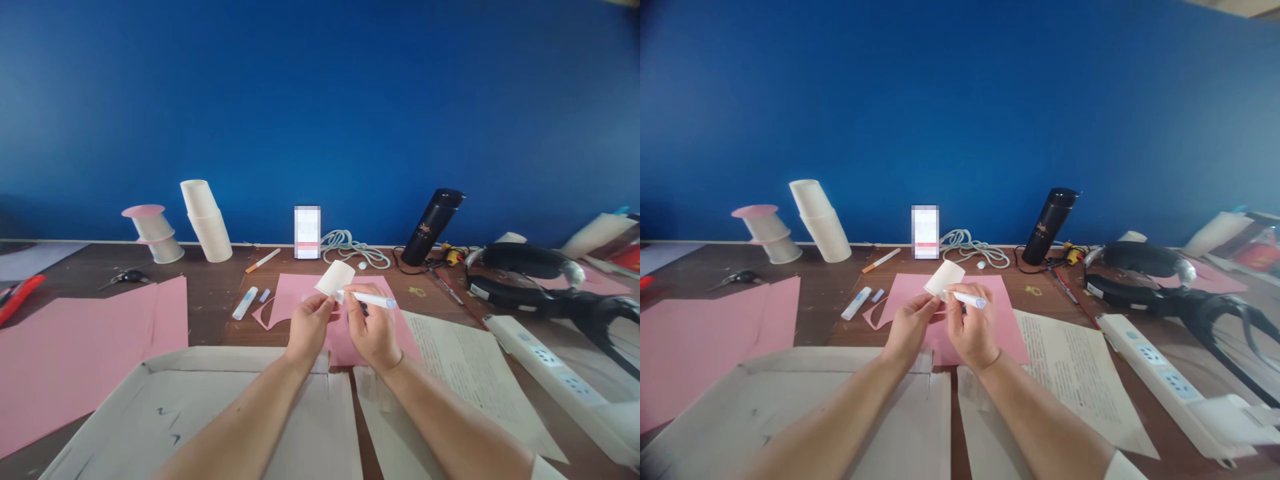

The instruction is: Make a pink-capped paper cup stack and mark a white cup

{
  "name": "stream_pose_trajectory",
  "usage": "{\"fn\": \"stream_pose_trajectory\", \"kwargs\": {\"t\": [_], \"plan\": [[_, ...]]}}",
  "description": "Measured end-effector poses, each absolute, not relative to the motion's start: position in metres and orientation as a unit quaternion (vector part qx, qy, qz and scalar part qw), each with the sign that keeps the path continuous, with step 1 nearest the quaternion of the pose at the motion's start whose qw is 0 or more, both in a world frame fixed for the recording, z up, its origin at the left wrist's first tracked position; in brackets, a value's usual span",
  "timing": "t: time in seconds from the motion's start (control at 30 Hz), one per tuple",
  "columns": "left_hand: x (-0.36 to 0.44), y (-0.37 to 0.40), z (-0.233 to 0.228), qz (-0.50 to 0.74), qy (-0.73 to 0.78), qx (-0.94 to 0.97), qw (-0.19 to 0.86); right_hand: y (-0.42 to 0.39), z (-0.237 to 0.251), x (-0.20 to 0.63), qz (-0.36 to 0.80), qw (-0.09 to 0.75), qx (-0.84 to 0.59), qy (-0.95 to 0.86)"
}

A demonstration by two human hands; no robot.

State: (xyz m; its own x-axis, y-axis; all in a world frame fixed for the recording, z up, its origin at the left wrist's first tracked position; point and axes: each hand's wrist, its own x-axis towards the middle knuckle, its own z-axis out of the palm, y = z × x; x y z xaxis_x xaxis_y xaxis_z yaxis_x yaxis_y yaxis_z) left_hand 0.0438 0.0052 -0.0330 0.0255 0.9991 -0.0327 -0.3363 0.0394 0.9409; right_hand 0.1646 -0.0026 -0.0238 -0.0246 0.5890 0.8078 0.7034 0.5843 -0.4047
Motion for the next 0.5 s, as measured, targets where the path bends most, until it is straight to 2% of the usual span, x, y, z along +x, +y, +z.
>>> {"fn": "stream_pose_trajectory", "kwargs": {"t": [0.5], "plan": [[0.0439, 0.0026, -0.0308, 0.565, 0.417, 0.381, 0.602, -0.0058, -0.0235, 0.1622, -0.051, 0.537, -0.445, -0.714]]}}
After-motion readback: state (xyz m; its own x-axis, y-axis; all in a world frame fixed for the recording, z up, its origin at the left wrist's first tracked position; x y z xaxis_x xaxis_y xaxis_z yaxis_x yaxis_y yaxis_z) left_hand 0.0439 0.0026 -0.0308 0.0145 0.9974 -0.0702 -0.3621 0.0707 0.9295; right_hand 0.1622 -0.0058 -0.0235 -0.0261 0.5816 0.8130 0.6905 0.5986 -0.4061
